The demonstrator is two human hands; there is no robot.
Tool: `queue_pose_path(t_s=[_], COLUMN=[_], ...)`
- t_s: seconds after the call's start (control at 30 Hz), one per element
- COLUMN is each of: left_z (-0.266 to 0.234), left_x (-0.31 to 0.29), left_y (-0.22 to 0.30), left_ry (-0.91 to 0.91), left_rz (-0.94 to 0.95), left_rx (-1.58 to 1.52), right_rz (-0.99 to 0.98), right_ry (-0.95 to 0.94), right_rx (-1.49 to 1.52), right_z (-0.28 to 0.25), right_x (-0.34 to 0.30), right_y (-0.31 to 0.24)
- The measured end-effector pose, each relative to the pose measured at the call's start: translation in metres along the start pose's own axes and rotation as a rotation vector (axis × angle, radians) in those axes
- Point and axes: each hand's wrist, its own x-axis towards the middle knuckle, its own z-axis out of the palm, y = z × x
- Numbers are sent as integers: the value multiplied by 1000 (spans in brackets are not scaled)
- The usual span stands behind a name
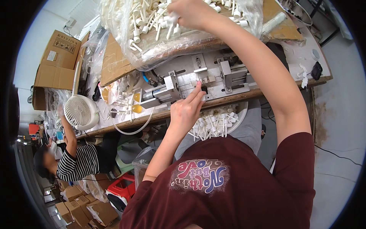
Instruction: Assembling small white plastic components using a pneumatic assembly machine in a workshop.
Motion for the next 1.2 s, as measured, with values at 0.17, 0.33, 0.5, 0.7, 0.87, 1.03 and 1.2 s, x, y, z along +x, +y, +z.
queue_pose_path(t_s=[0.17, 0.33, 0.5, 0.7, 0.87, 1.03, 1.2], left_z=[-11, -35, -59, -63, -53, -26, 10], left_x=[-4, 2, 27, 30, 8, -6, -6], left_y=[2, 18, 17, 20, 16, 13, 1], left_ry=[-20, 41, 432, 239, 170, 157, 248], left_rz=[2, -64, -153, -14, -78, -111, 55], left_rx=[-123, -415, -524, -432, -608, -311, -9], right_rz=[862, 834, 940, 1043, 1148, 1207, 1208], right_ry=[-26, 207, 13, -167, -78, 171, 178], right_rx=[527, 1166, 1524, 1767, 1743, 1656, 1647], right_z=[-59, -44, -44, -38, -38, -44, -49], right_x=[3, -33, -89, -144, -167, -194, -198], right_y=[-27, -10, -72, -113, -123, -119, -129])
